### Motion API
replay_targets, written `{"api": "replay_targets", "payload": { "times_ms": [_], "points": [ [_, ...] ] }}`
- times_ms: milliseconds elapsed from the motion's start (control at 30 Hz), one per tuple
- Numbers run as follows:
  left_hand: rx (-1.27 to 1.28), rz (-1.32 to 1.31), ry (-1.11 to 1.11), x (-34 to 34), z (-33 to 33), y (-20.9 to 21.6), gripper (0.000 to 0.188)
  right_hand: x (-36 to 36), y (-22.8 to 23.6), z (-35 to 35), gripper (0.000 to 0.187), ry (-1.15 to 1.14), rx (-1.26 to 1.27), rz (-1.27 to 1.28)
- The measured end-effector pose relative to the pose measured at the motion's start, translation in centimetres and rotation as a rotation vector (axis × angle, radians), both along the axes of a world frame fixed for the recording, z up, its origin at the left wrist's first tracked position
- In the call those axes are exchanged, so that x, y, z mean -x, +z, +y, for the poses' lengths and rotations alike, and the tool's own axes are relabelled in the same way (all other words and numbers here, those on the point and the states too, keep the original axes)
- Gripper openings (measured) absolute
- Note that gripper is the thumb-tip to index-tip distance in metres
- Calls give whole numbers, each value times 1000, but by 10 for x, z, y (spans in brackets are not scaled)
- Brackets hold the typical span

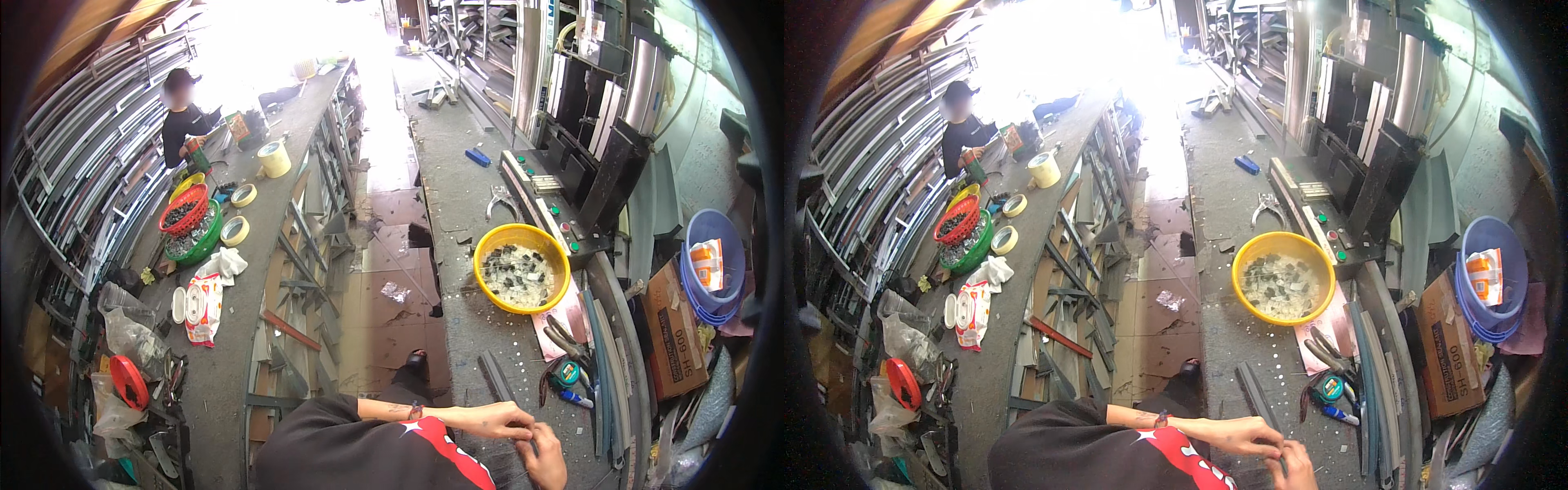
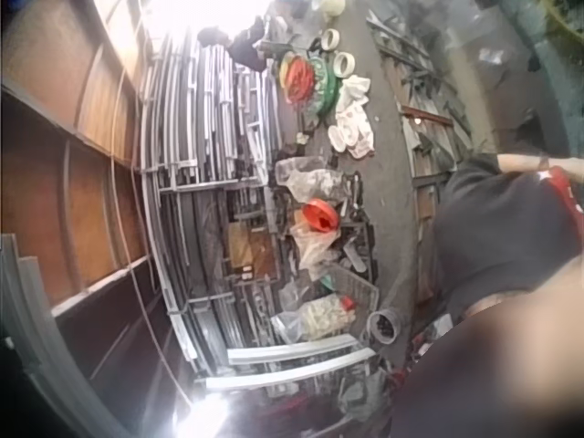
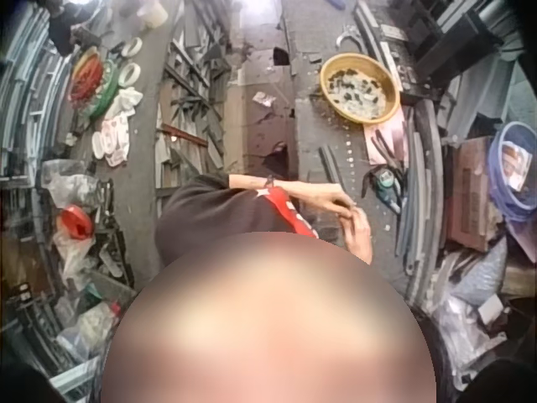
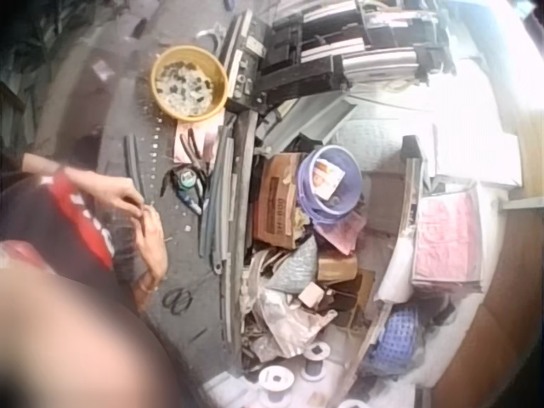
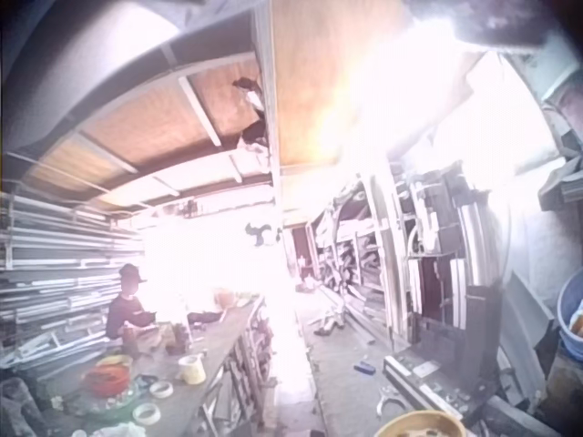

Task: The person assembles small window components at a cluttered workbench. They pick up metal strips and small black plastic pieces, insert the pieces into the strips, and place the assembled units into a yellow basket. The person repeats this process multiple times.

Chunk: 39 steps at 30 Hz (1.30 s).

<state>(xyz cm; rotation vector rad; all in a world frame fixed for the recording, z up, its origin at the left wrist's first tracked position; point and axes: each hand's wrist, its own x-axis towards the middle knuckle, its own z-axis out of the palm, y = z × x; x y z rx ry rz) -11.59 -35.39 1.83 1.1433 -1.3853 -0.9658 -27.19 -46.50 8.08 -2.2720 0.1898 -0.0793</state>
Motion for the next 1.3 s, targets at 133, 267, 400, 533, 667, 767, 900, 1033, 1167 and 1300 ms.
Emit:
{"api": "replay_targets", "payload": {
  "times_ms": [133,267,400,533,667,767,900,1033,1167,1300],
  "points": [
    [-8,14,42,-10,0,-8,30,-3,12,1,11,-119,-74,-40],
    [-55,-40,52,-20,4,-14,28,-10,17,5,7,-178,-120,-138],
    [-126,-96,93,-31,3,-17,29,-9,18,4,4,-145,-213,-202],
    [-76,-4,179,-41,5,-20,29,-4,14,-2,6,-193,-385,-232],
    [-70,6,216,-47,8,-25,31,-6,8,-9,7,-241,-290,-186],
    [-115,-14,263,-55,10,-31,32,-5,8,-11,8,-300,-218,-175],
    [-92,-30,286,-59,10,-35,26,-3,14,-15,9,-378,-120,-131],
    [-90,-68,118,-49,7,-24,23,-12,6,-12,12,-337,215,-266],
    [-104,-195,-2,-32,-2,-4,24,-19,-14,-6,30,-273,-74,-221],
    [6,45,69,-20,-9,4,25,-16,-24,-2,32,-250,-155,-103]
  ]
}}
